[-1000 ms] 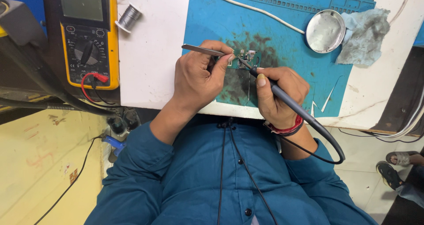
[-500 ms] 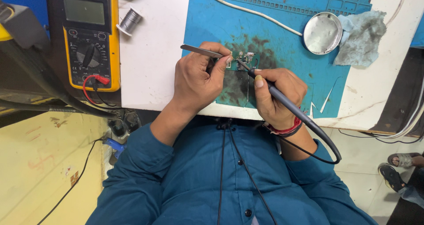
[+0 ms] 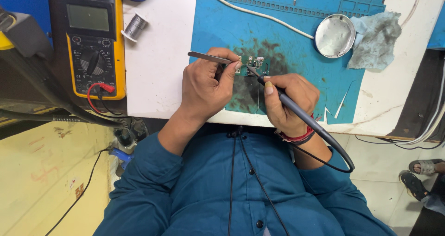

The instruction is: The person solders a green circuit board held on a blue mat, using a soldering iron in one hand and tweezers in the other to position and work on small components. They occasionally reposition the board and dip the iron, working continuously on the board throughout the clip.

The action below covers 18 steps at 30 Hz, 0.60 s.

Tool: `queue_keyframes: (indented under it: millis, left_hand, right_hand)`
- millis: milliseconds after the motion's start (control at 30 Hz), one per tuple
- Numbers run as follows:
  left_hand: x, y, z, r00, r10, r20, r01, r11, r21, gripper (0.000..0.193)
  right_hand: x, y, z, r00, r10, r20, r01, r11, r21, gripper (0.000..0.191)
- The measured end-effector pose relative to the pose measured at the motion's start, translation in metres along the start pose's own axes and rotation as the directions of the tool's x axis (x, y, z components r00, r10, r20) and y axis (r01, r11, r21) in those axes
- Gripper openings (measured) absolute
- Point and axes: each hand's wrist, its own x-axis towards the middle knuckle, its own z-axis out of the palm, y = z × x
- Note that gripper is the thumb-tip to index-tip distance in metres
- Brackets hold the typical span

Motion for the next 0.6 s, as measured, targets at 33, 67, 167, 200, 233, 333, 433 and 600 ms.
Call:
queue_keyframes:
  millis: [33, 67, 167, 200, 233, 333, 433, 600]
  left_hand:
    - [-0.0002, 0.0000, 0.0001, 1.000, -0.001, 0.001, 0.001, 1.000, 0.006, 0.006]
    - [-0.0003, 0.0000, 0.0002, 1.000, -0.004, 0.001, 0.003, 1.000, 0.011, 0.006]
    - [-0.0002, -0.0002, 0.0003, 1.000, -0.004, 0.004, 0.004, 1.000, 0.009, 0.006]
    - [-0.0001, -0.0003, 0.0003, 1.000, -0.004, 0.004, 0.004, 1.000, 0.005, 0.006]
    - [0.0001, -0.0004, 0.0001, 1.000, -0.007, 0.007, 0.007, 1.000, 0.011, 0.006]
    - [0.0001, -0.0006, 0.0000, 1.000, -0.010, 0.012, 0.010, 1.000, 0.018, 0.006]
    - [-0.0002, -0.0005, 0.0003, 1.000, -0.004, 0.005, 0.004, 1.000, 0.014, 0.006]
    - [0.0000, -0.0005, 0.0003, 1.000, 0.002, -0.001, -0.002, 1.000, 0.015, 0.006]
  right_hand:
    - [0.0004, 0.0001, 0.0002, 1.000, -0.001, -0.004, 0.001, 1.000, -0.004, 0.011]
    - [0.0005, 0.0000, 0.0005, 1.000, -0.002, -0.008, 0.002, 1.000, -0.008, 0.011]
    - [0.0009, -0.0006, 0.0001, 1.000, -0.003, -0.002, 0.003, 1.000, 0.003, 0.011]
    - [0.0009, -0.0008, -0.0002, 1.000, -0.003, 0.003, 0.003, 1.000, 0.011, 0.011]
    - [0.0010, -0.0008, -0.0003, 1.000, -0.002, 0.001, 0.002, 1.000, 0.003, 0.010]
    - [0.0016, -0.0009, 0.0002, 1.000, 0.001, 0.000, -0.001, 1.000, -0.010, 0.010]
    - [0.0019, -0.0008, 0.0008, 1.000, -0.001, -0.001, 0.001, 1.000, -0.005, 0.011]
    - [0.0013, -0.0019, 0.0002, 1.000, 0.001, 0.005, -0.001, 1.000, 0.001, 0.011]
